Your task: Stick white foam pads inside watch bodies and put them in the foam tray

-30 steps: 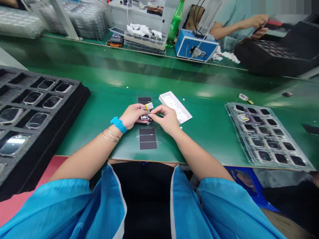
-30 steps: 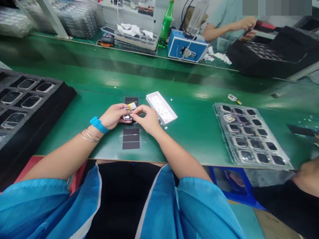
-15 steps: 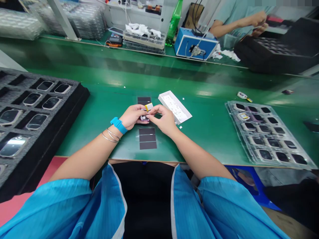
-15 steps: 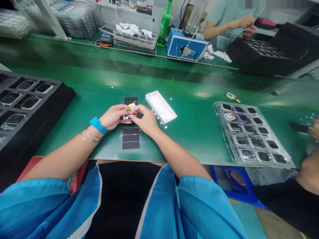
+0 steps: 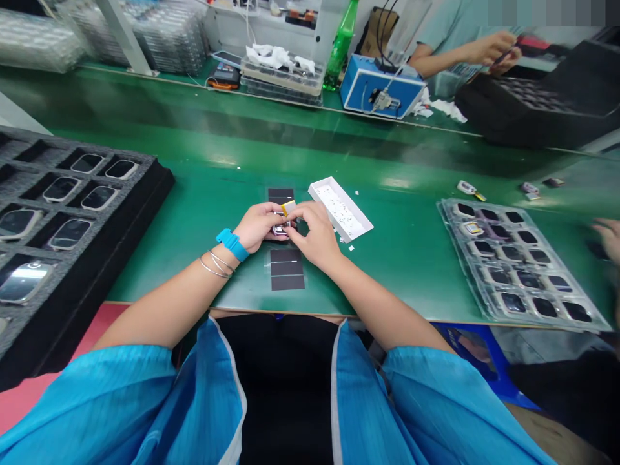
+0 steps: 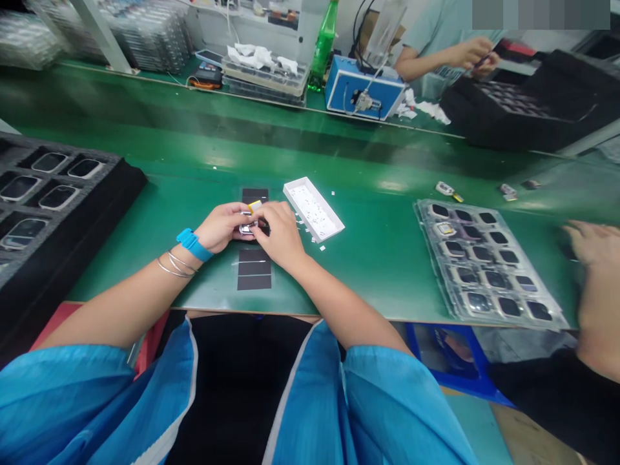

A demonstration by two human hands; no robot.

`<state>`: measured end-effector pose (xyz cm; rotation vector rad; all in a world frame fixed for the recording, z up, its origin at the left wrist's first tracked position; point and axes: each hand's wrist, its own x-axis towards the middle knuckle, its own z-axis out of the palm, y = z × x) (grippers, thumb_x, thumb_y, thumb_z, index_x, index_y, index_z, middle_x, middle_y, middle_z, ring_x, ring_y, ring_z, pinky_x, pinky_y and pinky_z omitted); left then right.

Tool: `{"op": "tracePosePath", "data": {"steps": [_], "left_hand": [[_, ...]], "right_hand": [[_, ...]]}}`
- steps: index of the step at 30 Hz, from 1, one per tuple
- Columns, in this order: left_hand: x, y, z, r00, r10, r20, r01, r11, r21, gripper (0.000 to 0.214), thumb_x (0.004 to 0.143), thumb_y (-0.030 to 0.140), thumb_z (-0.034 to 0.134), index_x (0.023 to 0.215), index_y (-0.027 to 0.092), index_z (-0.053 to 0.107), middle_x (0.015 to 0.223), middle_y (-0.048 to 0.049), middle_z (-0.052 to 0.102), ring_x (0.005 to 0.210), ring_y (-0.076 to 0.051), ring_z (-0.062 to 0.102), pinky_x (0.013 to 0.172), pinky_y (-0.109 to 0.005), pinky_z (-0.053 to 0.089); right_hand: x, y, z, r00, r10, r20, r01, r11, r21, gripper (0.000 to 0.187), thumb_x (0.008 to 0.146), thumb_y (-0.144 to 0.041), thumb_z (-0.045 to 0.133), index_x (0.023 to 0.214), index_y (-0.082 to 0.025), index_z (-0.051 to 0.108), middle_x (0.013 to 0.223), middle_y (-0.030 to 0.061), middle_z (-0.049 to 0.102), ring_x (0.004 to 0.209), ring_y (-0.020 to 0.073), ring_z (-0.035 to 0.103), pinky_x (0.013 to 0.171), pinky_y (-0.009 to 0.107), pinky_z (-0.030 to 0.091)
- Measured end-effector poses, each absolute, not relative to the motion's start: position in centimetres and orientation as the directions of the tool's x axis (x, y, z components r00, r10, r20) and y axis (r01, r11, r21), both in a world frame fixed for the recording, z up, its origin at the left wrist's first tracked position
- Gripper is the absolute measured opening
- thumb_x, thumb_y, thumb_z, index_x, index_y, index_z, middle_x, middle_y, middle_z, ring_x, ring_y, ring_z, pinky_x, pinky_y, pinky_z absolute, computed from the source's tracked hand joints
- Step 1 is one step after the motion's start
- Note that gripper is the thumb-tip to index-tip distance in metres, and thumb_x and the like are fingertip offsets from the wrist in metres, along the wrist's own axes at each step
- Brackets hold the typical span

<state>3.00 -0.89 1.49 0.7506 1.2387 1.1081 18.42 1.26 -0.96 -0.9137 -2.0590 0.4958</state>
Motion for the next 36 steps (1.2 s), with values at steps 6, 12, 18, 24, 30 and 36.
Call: {"op": "tracePosePath", "data": {"steps": [6,12,18,24,30,36], "left_hand": [[3.2,-1.2,1.9,-0.014,0.942,-0.336,-0.231,0.324,0.918,0.014,0.071,0.007,0.065,0.082,0.013,0.058,0.066,-0.0016,0.066,0.056,-0.016,0.067,0.048,-0.024,0.057],[2.8,-1.1,1.7,0.171,0.926,-0.335,-0.297,0.373,0.879,0.034,0.065,0.001,0.064,0.097,0.012,0.063,0.085,-0.0061,0.073,0.076,-0.019,0.073,0.07,-0.029,0.062],[2.9,-0.9,0.9,0.167,0.938,-0.302,-0.274,0.339,0.9,0.037,0.065,-0.002,0.069,0.097,0.013,0.059,0.078,-0.0034,0.071,0.07,-0.016,0.073,0.069,-0.026,0.06],[2.8,-0.7,1.1,0.103,0.926,-0.364,-0.293,0.378,0.878,0.016,0.075,0.005,0.064,0.09,0.012,0.064,0.074,-0.0047,0.07,0.063,-0.016,0.071,0.061,-0.028,0.061],[2.3,-0.6,1.5,0.177,0.916,-0.36,-0.507,0.399,0.764,0.024,0.08,0.006,0.06,0.102,0.01,0.07,0.09,-0.0082,0.073,0.079,-0.015,0.07,0.084,-0.034,0.06],[1.9,-0.4,0.7,0.114,0.95,-0.291,-0.479,0.309,0.821,0.032,0.076,0.003,0.069,0.107,0.013,0.068,0.095,-0.0051,0.073,0.08,-0.012,0.07,0.079,-0.028,0.06]], "right_hand": [[18.8,2.6,-1.6,-0.309,0.903,0.299,0.202,0.369,-0.907,0.035,0.079,-0.046,0.072,0.101,-0.021,0.061,0.101,0.0042,0.066,0.092,0.0185,0.063,0.088,0.036,0.053],[19.0,2.5,-1.1,-0.245,0.908,0.34,0.225,0.394,-0.891,0.023,0.085,-0.043,0.065,0.084,-0.021,0.065,0.089,0.0011,0.071,0.084,0.017,0.065,0.086,0.035,0.052],[19.0,1.9,-0.8,-0.241,0.862,0.446,0.282,0.502,-0.818,0.013,0.085,-0.034,0.065,0.082,-0.021,0.068,0.088,0.0014,0.072,0.083,0.0167,0.065,0.083,0.032,0.051],[18.7,1.7,-1.0,-0.303,0.805,0.51,0.383,0.593,-0.708,0.011,0.088,-0.032,0.064,0.084,-0.025,0.071,0.09,0.0019,0.075,0.087,0.0205,0.065,0.093,0.042,0.049],[18.8,1.3,-1.0,-0.433,0.677,0.595,0.518,0.727,-0.451,0.02,0.096,-0.026,0.054,0.091,-0.03,0.073,0.099,-0.0003,0.075,0.091,0.0211,0.061,0.119,0.058,0.021],[18.8,1.7,-1.4,-0.476,0.688,0.547,0.499,0.724,-0.477,0.016,0.094,-0.023,0.057,0.091,-0.027,0.072,0.113,0.0032,0.07,0.106,0.0222,0.058,0.114,0.054,0.031]]}}
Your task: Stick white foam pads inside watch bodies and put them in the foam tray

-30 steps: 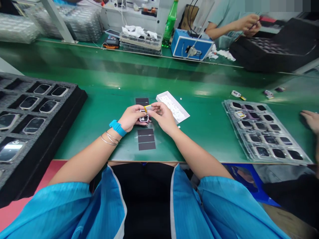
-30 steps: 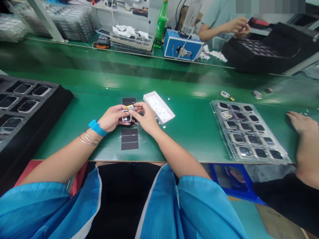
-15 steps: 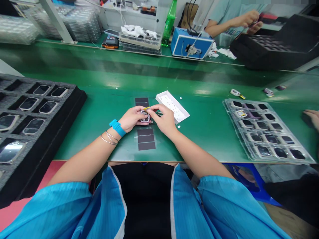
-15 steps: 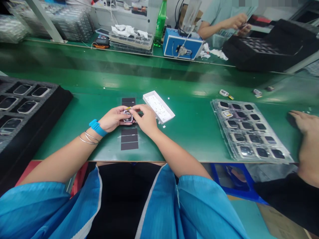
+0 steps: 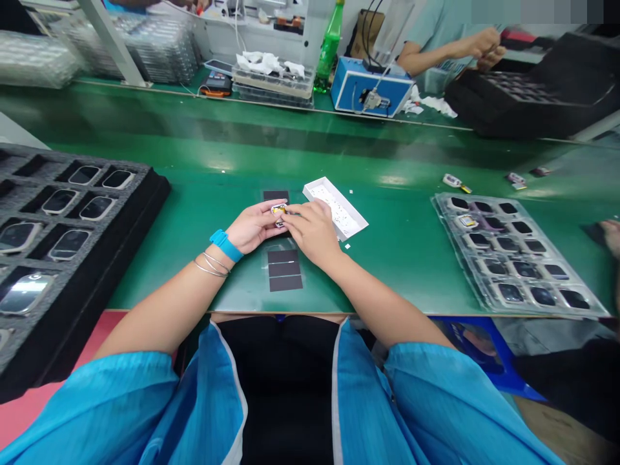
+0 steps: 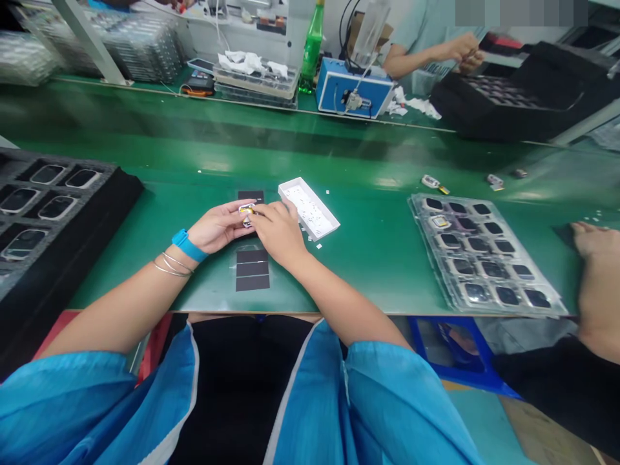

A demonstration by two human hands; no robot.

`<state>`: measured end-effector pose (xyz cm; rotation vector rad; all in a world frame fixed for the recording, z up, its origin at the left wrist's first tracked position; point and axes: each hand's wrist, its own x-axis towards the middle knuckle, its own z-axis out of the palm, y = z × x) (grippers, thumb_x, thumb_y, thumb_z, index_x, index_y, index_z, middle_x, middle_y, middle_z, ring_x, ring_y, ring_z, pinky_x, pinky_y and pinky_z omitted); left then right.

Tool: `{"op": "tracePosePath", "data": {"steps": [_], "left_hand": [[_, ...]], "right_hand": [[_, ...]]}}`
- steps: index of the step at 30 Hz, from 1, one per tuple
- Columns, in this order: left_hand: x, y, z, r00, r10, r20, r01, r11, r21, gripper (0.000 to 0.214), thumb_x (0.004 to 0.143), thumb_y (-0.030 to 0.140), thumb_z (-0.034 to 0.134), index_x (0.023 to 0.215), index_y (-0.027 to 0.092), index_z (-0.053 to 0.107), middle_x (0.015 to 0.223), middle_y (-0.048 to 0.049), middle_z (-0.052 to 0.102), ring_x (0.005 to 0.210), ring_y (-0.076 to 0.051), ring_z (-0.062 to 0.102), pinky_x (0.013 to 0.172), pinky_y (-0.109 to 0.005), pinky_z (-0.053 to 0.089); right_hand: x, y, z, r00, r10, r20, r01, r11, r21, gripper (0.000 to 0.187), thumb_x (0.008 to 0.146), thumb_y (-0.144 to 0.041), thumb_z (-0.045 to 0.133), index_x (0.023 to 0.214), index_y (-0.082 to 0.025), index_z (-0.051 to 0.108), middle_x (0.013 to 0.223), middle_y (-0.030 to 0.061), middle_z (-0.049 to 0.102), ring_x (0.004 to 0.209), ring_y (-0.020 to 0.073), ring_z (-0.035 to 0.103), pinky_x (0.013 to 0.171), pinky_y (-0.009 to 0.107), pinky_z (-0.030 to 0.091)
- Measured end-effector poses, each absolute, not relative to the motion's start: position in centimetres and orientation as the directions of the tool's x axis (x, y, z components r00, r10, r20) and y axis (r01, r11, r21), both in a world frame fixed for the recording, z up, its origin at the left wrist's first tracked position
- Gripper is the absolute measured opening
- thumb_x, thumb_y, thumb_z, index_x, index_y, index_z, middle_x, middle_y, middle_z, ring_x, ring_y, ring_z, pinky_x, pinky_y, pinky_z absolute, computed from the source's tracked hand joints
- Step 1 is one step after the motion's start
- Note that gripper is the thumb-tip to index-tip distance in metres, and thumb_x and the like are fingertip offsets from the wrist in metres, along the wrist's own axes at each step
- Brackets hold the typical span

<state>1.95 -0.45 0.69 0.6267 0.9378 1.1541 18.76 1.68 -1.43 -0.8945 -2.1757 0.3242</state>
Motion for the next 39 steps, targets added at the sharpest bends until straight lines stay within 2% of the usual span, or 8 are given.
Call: {"op": "tracePosePath", "data": {"steps": [2,6,8,14,22,31,35,39], "left_hand": [[1.9,-0.4,0.5,0.124,0.963,-0.241,-0.439,0.271,0.857,0.04,0.072,0.004,0.075,0.11,0.014,0.068,0.098,-0.006,0.073,0.08,-0.013,0.07,0.078,-0.027,0.06],[1.9,-0.7,0.4,0.182,0.976,-0.122,-0.336,0.178,0.925,0.049,0.065,0.018,0.086,0.112,0.014,0.069,0.101,-0.0094,0.074,0.087,-0.017,0.071,0.079,-0.029,0.06],[1.9,-0.9,0.7,0.202,0.978,-0.055,-0.283,0.112,0.953,0.049,0.063,0.023,0.088,0.109,0.015,0.071,0.102,-0.0107,0.075,0.094,-0.021,0.071,0.082,-0.031,0.059],[1.8,-1.4,1.7,0.158,0.984,0.078,-0.115,-0.06,0.992,0.043,0.063,0.027,0.088,0.102,0.016,0.075,0.104,-0.0108,0.075,0.104,-0.026,0.07,0.094,-0.035,0.055],[1.6,-0.3,0.8,0.176,0.982,0.067,-0.163,-0.038,0.986,0.042,0.064,0.022,0.087,0.103,0.014,0.075,0.105,-0.0112,0.075,0.101,-0.024,0.07,0.093,-0.033,0.055],[-3.4,-0.6,2.7,-0.454,0.885,-0.099,-0.41,-0.109,0.905,0.048,0.09,0.012,0.055,0.138,0.018,0.055,0.119,-0.0098,0.069,0.093,-0.014,0.07,0.092,-0.033,0.054],[-6.1,-8.3,5.3,-0.516,0.827,0.224,0.136,-0.178,0.974,0.049,0.079,0.019,0.073,0.127,0.023,0.065,0.116,-0.0058,0.069,0.104,-0.019,0.065,0.093,-0.03,0.052],[-10.0,-15.7,8.5,-0.498,0.7,0.512,0.707,-0.016,0.707,0.053,0.072,0.028,0.081,0.123,0.025,0.068,0.125,-0.0067,0.065,0.118,-0.027,0.056,0.106,-0.037,0.044]], "right_hand": [[18.9,2.2,-1.7,-0.419,0.749,0.513,0.436,0.661,-0.61,0.009,0.089,-0.025,0.064,0.096,-0.025,0.069,0.118,0.0063,0.065,0.115,0.0238,0.056,0.107,0.049,0.043],[19.3,3.0,-2.0,-0.458,0.833,0.309,0.156,0.418,-0.895,0.054,0.08,-0.037,0.072,0.129,-0.026,0.053,0.136,0.0095,0.057,0.116,0.0225,0.061,0.093,0.04,0.057],[19.4,2.8,-1.9,-0.537,0.808,0.241,0.07,0.327,-0.942,0.059,0.081,-0.042,0.071,0.133,-0.027,0.05,0.131,0.0087,0.061,0.11,0.0212,0.065,0.092,0.039,0.058],[19.2,1.0,-1.2,-0.471,0.83,0.299,0.075,0.375,-0.924,0.048,0.084,-0.045,0.067,0.126,-0.025,0.057,0.122,0.0065,0.067,0.11,0.0216,0.067,0.096,0.037,0.059],[18.9,2.2,-1.8,-0.457,0.826,0.331,0.14,0.434,-0.89,0.05,0.085,-0.04,0.065,0.131,-0.024,0.055,0.126,0.0091,0.066,0.113,0.0223,0.067,0.099,0.041,0.057],[20.3,3.6,-2.6,-0.324,0.887,0.33,0.314,0.43,-0.847,0.054,0.081,-0.049,0.067,0.128,-0.024,0.058,0.131,0.0149,0.063,0.12,0.0291,0.063,0.095,0.051,0.058],[20.6,3.2,-2.4,-0.328,0.879,0.345,0.363,0.454,-0.813,0.045,0.083,-0.048,0.064,0.121,-0.024,0.063,0.121,0.0137,0.068,0.11,0.0286,0.068,0.095,0.053,0.057],[20.2,2.5,-2.0,-0.343,0.871,0.352,0.381,0.471,-0.796,0.042,0.083,-0.048,0.061,0.117,-0.024,0.065,0.115,0.0122,0.07,0.101,0.0276,0.07,0.096,0.055,0.055]]}}
